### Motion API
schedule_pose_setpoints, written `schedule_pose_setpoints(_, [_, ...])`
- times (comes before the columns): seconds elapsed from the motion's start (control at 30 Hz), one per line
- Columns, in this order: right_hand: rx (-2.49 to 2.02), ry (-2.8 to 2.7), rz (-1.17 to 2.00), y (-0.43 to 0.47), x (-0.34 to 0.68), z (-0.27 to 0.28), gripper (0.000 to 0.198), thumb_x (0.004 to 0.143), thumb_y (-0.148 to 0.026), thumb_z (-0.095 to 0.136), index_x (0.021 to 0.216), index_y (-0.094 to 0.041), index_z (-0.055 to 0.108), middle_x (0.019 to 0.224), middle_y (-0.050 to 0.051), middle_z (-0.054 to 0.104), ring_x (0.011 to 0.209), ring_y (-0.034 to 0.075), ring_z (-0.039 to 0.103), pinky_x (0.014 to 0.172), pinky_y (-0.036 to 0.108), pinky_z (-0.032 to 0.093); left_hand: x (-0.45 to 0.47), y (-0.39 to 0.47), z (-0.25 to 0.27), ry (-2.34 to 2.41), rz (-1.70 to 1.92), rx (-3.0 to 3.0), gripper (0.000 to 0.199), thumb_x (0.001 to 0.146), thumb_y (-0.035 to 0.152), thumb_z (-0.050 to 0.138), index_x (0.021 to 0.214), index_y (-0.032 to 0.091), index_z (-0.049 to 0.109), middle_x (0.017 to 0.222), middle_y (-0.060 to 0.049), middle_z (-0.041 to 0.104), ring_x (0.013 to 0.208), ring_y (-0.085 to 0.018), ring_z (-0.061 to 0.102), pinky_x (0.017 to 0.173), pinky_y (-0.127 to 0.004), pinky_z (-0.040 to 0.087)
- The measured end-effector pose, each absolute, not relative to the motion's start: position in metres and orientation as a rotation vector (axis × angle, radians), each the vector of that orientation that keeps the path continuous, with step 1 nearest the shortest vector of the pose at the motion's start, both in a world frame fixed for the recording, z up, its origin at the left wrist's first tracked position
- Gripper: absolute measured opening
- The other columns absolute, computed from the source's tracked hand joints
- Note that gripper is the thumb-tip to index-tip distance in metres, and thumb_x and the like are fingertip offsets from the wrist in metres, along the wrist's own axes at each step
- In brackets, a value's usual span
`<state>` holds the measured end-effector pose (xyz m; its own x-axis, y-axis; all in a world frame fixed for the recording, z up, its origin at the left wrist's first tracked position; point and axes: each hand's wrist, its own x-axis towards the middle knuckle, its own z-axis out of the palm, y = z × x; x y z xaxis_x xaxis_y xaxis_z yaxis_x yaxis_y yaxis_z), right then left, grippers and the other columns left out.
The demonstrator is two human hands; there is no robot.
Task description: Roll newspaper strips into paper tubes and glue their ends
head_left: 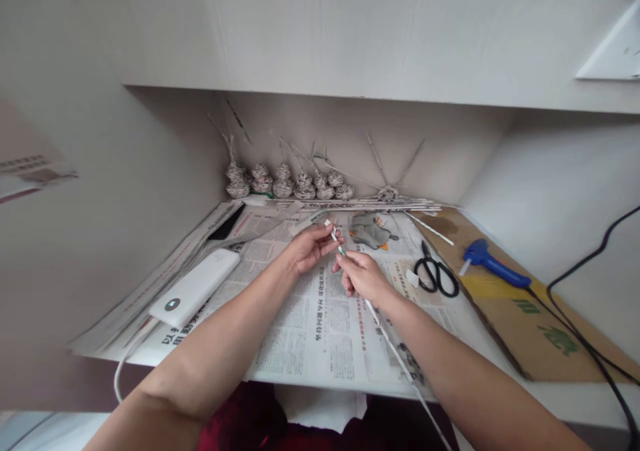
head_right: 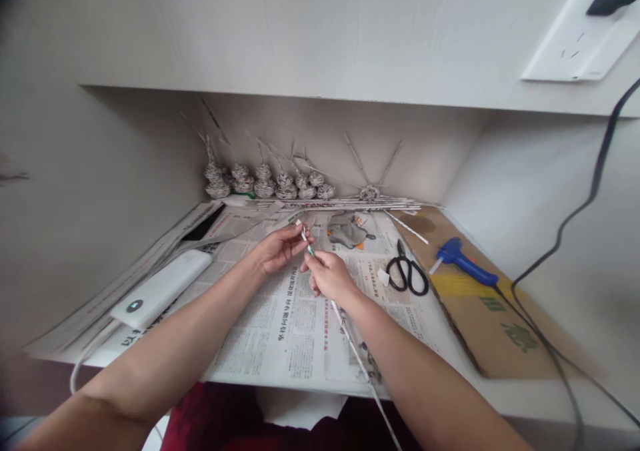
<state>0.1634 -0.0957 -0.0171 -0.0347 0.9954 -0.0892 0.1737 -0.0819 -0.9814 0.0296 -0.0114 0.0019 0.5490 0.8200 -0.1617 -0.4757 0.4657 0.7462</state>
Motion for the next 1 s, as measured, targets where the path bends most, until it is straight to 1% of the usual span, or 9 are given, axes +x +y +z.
schedule_pose_setpoints(0.1, [-1.363,-1.298,1.246,-0.096,0.163,-0.016,0.037,0.083,-0.054,0.048,0.073,-0.019,0.055,0.039,-0.007,0.047,0.029,0.008,0.042,0.032,0.018,0.032,0.03,-0.012,0.0,0.525,0.863,0.724,0.008,0.08,0.001,0.057,0.081,0.008,0.062,0.08,-0.007,0.066,0.078,-0.015,0.069,0.069,-0.018,0.057])
schedule_pose_setpoints(0.17, [-1.357,-1.29,1.249,-0.097,0.163,-0.015,0.037,0.083,-0.054,0.048,0.073,-0.019,0.054,0.038,-0.007,0.046,0.028,0.008,0.041,0.031,0.018,0.031,0.03,-0.012,-0.001,0.524,0.869,0.727,0.01,0.079,-0.001,0.057,0.081,0.008,0.062,0.08,-0.007,0.066,0.078,-0.015,0.069,0.068,-0.018,0.057])
schedule_pose_setpoints(0.37, [-1.337,-1.35,1.233,-0.096,0.163,-0.017,0.039,0.083,-0.055,0.046,0.074,-0.018,0.055,0.037,-0.007,0.045,0.028,0.008,0.041,0.032,0.018,0.031,0.029,-0.01,-0.003,0.531,0.835,0.746,0.009,0.077,0.002,0.061,0.082,0.009,0.062,0.081,-0.006,0.067,0.075,-0.016,0.069,0.058,-0.018,0.057])
schedule_pose_setpoints(0.47, [-1.344,-1.369,1.192,-0.096,0.163,-0.019,0.043,0.083,-0.059,0.046,0.076,-0.018,0.056,0.039,-0.007,0.046,0.03,0.009,0.043,0.033,0.018,0.032,0.029,-0.01,-0.004,0.514,0.845,0.737,0.011,0.077,0.001,0.06,0.083,0.01,0.062,0.079,-0.005,0.066,0.073,-0.015,0.069,0.056,-0.018,0.057])
schedule_pose_setpoints(0.6, [-1.322,-1.323,1.068,-0.094,0.166,-0.02,0.046,0.083,-0.063,0.042,0.081,-0.02,0.058,0.047,-0.005,0.05,0.036,0.009,0.045,0.038,0.02,0.036,0.03,-0.008,-0.004,0.519,0.882,0.711,0.011,0.079,0.0,0.058,0.081,0.009,0.063,0.076,-0.005,0.067,0.07,-0.013,0.068,0.06,-0.016,0.057])
schedule_pose_setpoints(0.7, [-1.351,-1.3,0.931,-0.09,0.17,-0.023,0.042,0.084,-0.06,0.042,0.081,-0.021,0.057,0.051,-0.004,0.051,0.04,0.01,0.045,0.04,0.022,0.036,0.03,-0.007,-0.004,0.54,0.91,0.686,0.012,0.079,-0.001,0.057,0.08,0.009,0.063,0.073,-0.004,0.066,0.068,-0.012,0.068,0.06,-0.015,0.057])
schedule_pose_setpoints(0.87, [-1.469,-1.379,0.689,-0.082,0.175,-0.033,0.031,0.083,-0.048,0.048,0.067,-0.021,0.052,0.053,-0.004,0.047,0.048,0.011,0.043,0.046,0.022,0.033,0.03,-0.004,-0.008,0.571,0.954,0.66,0.012,0.079,-0.002,0.056,0.079,0.009,0.062,0.074,-0.004,0.067,0.065,-0.011,0.068,0.058,-0.016,0.057])
schedule_pose_setpoints(1.0, [-1.52,-1.439,0.546,-0.081,0.175,-0.039,0.03,0.082,-0.046,0.047,0.067,-0.02,0.053,0.053,-0.005,0.044,0.05,0.011,0.04,0.048,0.022,0.03,0.032,-0.002,-0.011,0.575,0.956,0.645,0.012,0.079,-0.002,0.056,0.079,0.008,0.062,0.073,-0.004,0.066,0.065,-0.012,0.068,0.058,-0.016,0.057])
